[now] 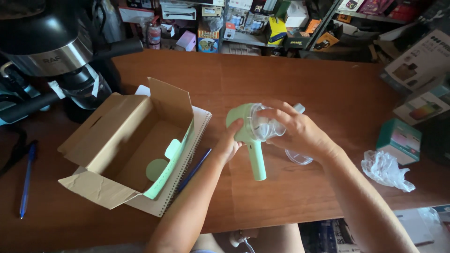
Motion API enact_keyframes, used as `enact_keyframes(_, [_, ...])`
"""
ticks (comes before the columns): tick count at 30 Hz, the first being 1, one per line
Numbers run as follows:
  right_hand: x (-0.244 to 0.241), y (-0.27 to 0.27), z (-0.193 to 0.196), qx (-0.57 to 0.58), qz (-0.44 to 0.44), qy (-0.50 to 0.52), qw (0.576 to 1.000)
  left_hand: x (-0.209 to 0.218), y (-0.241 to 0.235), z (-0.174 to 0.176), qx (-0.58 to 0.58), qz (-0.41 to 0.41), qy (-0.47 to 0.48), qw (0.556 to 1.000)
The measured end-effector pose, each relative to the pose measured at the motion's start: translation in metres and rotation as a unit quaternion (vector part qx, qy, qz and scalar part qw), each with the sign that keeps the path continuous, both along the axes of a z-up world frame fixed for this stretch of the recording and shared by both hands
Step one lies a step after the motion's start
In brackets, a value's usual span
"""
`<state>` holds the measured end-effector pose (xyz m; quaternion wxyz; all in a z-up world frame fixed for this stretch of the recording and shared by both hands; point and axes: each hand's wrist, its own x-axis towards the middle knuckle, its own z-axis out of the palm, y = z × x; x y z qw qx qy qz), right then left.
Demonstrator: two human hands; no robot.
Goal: The person assembles a light green manual food chopper by inserting a white plastic shaft into the handle, placing a metal blade disc into the head, and screwing on a clear plastic container. The person repeats the assembly and disassembly steps while briefly consulting the instruction manual.
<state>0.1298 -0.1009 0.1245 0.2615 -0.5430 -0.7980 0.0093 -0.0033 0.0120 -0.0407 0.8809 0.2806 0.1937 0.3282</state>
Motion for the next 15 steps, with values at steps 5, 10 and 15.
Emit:
enact_keyframes(5, [0.006,-0.019,-0.009,0.012,-0.014,-0.001,1.0,-0.004,-0.006,0.017,0.078,-0.023,0.065,0.995])
enact_keyframes(10, [0.007,-0.036,-0.014,0.074,0.018,0.01,0.997,-0.014,-0.012,0.027,0.293,0.073,-0.105,0.947])
enact_keyframes(15, [0.021,-0.058,-0.032,0.147,0.077,0.012,0.986,-0.03,-0.025,0.05,0.364,0.088,-0.12,0.919])
